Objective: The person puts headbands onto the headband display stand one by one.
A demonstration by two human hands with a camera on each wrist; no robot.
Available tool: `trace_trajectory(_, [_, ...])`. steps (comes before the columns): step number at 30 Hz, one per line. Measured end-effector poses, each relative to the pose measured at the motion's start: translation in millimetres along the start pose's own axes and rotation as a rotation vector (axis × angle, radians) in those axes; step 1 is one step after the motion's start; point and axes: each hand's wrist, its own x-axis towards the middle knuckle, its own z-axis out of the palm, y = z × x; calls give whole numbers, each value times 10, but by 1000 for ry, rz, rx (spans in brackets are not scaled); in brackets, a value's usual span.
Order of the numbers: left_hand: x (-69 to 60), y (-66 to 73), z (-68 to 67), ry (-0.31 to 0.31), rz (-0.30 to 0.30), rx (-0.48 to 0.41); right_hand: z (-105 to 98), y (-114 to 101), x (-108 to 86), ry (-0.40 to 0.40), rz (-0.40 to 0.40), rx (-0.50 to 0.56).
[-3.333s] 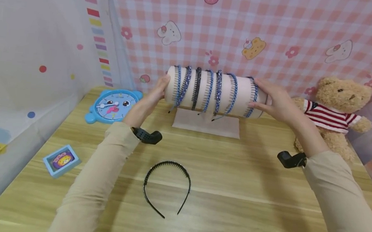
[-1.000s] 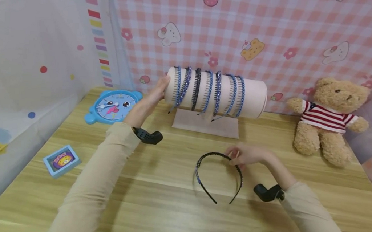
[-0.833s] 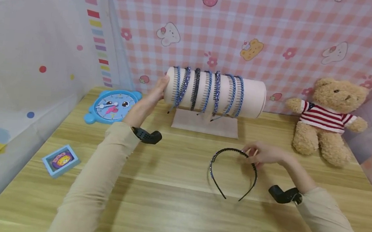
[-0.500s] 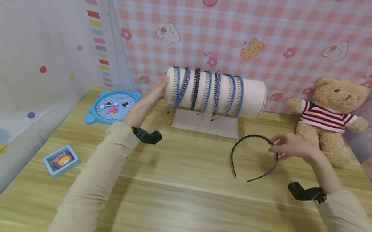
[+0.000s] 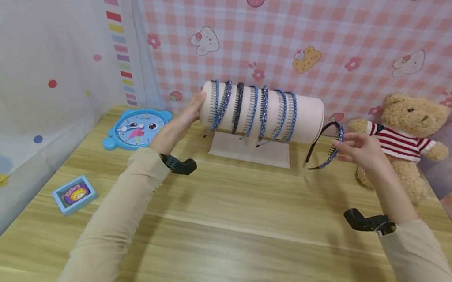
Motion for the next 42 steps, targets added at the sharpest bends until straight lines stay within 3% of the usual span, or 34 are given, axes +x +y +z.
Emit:
trace_trajectory(6, [-12,5,1,11,10,-22,153,-249,1,148,-102,-26])
trace_trajectory(13, [7,-8,9,12,26,-30,282,-352,73,187,-236,39])
trace_trajectory(15, [13,-13,9,7,33,-30,296,-355,99,194,-263,3])
trace_trajectory(20, [13,-9,10,12,25,-18,269,-352,156,254,-343,-225])
trace_trajectory(22, [10,-3,12,17,20,-13,230,-346,178,241,-396,-316])
trace_trajectory(25, [12,0,20,17,19,-21,150,-329,206,141,-461,-401])
trace_trajectory(28, [11,-6,30,8,26,-26,87,-298,227,74,-480,-480])
trace_trajectory(31, [8,-15,32,-4,33,-14,71,-275,251,65,-477,-493])
trace_trajectory(37, [22,8,36,-17,37,-2,94,-312,305,61,-564,-469])
trace_trajectory(42, [40,39,48,-1,11,-21,130,-392,342,43,-561,-468])
